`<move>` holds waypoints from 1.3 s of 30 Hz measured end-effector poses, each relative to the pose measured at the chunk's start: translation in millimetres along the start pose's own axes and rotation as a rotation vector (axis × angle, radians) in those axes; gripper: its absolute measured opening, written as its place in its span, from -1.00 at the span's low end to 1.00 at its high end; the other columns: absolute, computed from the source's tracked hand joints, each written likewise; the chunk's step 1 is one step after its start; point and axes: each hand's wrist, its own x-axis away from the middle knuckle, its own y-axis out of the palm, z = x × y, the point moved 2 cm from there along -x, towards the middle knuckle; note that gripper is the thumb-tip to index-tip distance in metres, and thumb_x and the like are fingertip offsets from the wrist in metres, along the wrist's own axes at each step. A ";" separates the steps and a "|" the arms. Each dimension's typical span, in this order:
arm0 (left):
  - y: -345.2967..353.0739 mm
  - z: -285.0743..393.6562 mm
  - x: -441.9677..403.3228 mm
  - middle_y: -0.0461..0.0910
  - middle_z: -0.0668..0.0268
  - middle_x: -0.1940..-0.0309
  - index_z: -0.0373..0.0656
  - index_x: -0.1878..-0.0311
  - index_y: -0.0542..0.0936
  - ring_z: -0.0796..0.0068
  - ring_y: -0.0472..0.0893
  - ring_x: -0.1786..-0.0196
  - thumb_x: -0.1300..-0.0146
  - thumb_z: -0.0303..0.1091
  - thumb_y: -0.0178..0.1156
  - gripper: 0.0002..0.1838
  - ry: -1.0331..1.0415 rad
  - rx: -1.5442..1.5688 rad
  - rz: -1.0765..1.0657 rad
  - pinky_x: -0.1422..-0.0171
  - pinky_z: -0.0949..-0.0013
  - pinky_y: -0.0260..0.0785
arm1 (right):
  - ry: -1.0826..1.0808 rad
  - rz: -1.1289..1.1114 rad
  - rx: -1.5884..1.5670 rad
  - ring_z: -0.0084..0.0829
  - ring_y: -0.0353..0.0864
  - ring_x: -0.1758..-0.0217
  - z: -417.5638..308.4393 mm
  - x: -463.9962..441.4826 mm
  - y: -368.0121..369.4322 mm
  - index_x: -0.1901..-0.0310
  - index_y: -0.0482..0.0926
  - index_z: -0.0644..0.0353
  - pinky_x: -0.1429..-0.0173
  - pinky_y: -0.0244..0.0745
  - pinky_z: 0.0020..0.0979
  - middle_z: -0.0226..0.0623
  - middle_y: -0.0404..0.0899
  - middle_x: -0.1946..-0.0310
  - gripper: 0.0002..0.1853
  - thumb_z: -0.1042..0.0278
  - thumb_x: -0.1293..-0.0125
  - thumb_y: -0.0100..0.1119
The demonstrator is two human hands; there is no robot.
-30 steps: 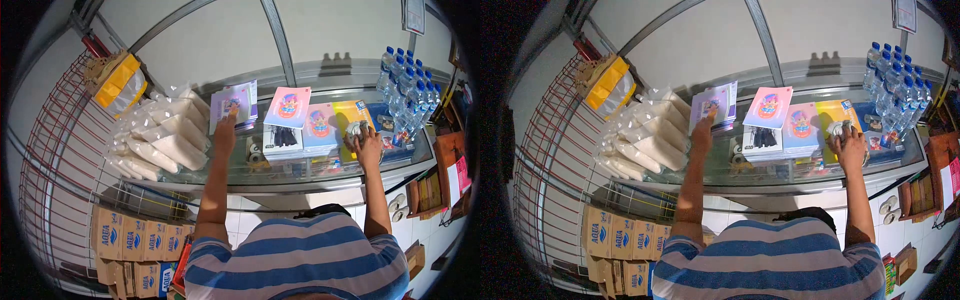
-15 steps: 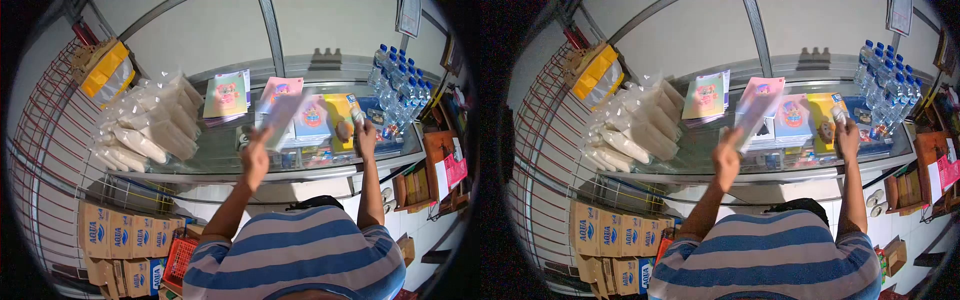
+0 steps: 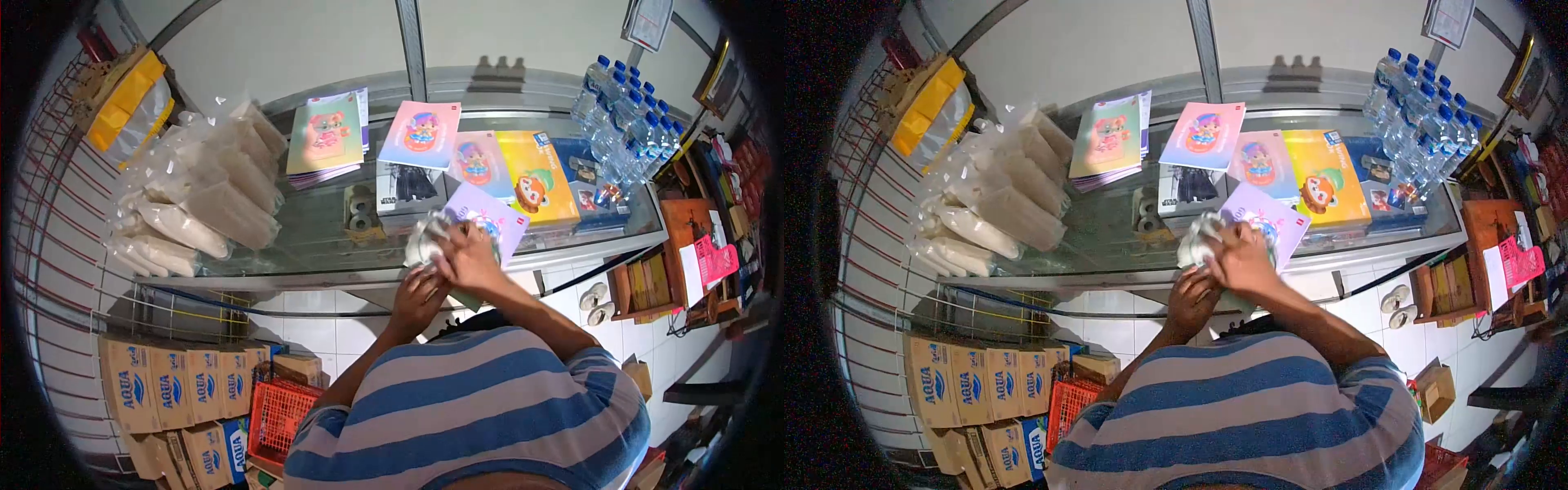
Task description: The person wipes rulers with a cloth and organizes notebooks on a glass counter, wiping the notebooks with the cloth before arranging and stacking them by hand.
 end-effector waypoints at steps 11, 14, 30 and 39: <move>-26.5 24.4 -36.6 0.63 0.28 0.15 -0.19 0.00 0.61 0.32 0.63 0.17 -0.20 -0.45 0.24 -0.72 -0.079 -0.190 0.068 0.14 0.34 0.49 | 0.503 0.134 0.164 -0.13 0.47 0.14 135.8 31.7 -48.8 -0.11 0.54 0.23 0.07 0.41 -0.16 -0.06 0.56 -0.03 -0.60 0.19 -0.34 0.04; -34.9 24.4 -55.6 0.65 0.26 0.24 -0.22 -0.02 0.59 0.31 0.64 0.31 -0.23 -0.47 0.21 -0.72 -0.021 -0.281 0.184 0.28 0.38 0.49 | 0.888 0.445 -0.636 -0.37 0.46 0.27 145.0 37.8 -70.7 -0.01 0.54 0.34 0.12 0.39 -0.36 -0.17 0.59 0.15 -0.67 0.26 -0.43 -0.04; 21.8 -10.4 -42.5 0.53 0.27 0.31 -0.34 -0.03 0.44 0.56 0.43 0.40 -0.40 -0.51 -0.02 -0.80 -0.593 0.803 0.162 0.40 0.49 0.27 | 0.358 0.093 0.173 0.02 0.42 0.05 46.8 4.5 -16.9 -0.14 0.51 0.18 0.04 0.34 -0.07 -0.02 0.52 -0.09 -0.55 0.16 -0.26 0.09; -29.5 -8.2 -107.2 0.35 0.42 0.56 -0.26 0.16 0.41 0.63 0.20 0.60 -0.40 -0.48 -0.02 -0.94 -0.492 0.732 0.242 0.56 0.42 0.02 | 0.621 0.128 0.303 -0.02 0.43 0.05 145.9 47.4 -53.0 -0.09 0.55 0.20 0.01 0.36 -0.04 -0.06 0.53 -0.07 -0.60 0.19 -0.27 0.09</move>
